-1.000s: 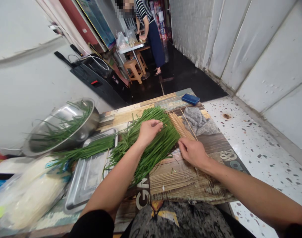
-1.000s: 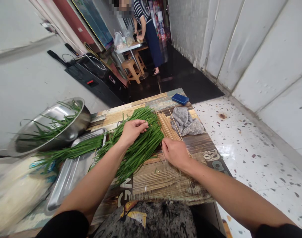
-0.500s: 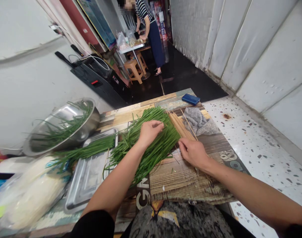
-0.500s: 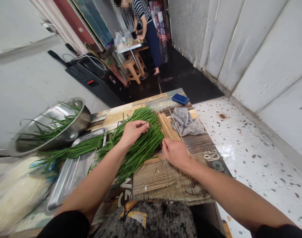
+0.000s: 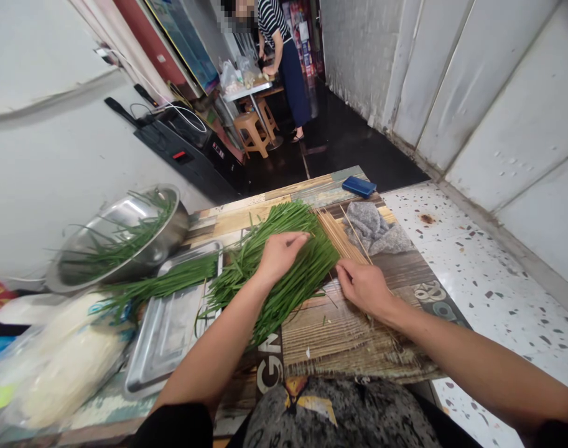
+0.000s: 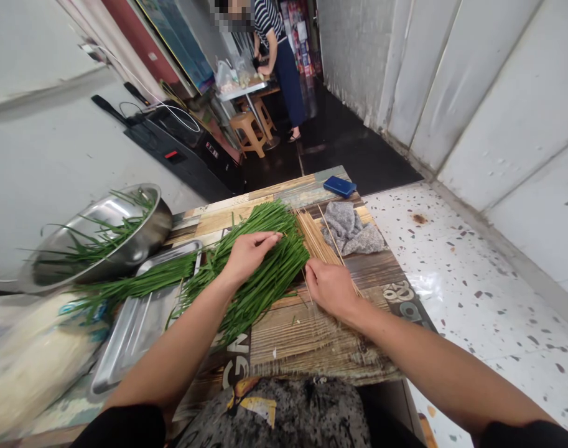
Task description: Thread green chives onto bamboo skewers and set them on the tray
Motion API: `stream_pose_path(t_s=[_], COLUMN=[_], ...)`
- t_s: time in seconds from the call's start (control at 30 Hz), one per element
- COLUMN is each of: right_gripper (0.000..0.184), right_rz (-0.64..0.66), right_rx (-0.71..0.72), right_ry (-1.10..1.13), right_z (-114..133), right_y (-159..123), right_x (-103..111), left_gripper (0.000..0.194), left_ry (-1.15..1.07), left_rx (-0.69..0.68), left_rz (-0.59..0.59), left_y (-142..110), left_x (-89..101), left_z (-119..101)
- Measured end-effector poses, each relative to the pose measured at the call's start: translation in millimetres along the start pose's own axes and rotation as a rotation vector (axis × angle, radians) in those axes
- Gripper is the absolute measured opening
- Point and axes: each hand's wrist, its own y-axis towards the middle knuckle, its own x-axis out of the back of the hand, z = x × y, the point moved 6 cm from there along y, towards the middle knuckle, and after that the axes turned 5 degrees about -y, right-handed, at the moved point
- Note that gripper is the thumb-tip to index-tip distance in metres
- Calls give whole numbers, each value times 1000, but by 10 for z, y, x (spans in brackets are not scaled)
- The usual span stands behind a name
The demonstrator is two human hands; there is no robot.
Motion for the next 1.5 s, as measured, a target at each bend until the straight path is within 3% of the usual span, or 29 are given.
stream_pose_path(t_s=[0.1,0.23,0.5,0.77,0.97,1.13,1.17,1.33,1.5], right_gripper=[31,31,30,29,29,30,30,29,29], right_rz=[-2,-13,-13,-19,1,24,29,66,92], right_rx=[12,19,19,28,14,0,-2,-39,-54], right_ry=[2,-2,-5,-9,-28,-35,-36,-66,-72], right_z=[3,2,4,2,-1,-2,-3,-17,-15], right_y=[5,7,6,3,-2,-8,-6,5,11], right_x=[-4,-3,12,-1,-16,-29,-30,-41,-40], left_gripper=[29,32,21,22,24,35,37,26,17], left_ry=[-49,-190,-240,-208,10,322,372,519,612], left_rx=[91,217,211,159,60,-131,-148,-168,-209], left_rz=[-52,-6,-41,-39,6,276,263,-47,34], left_y=[39,75,104,115,84,-26,-22,140,264], left_x=[47,-63,-115,-117,-121,-117,-59,278,88], left_z=[89,177,140,141,50,-140,-162,-180,-59])
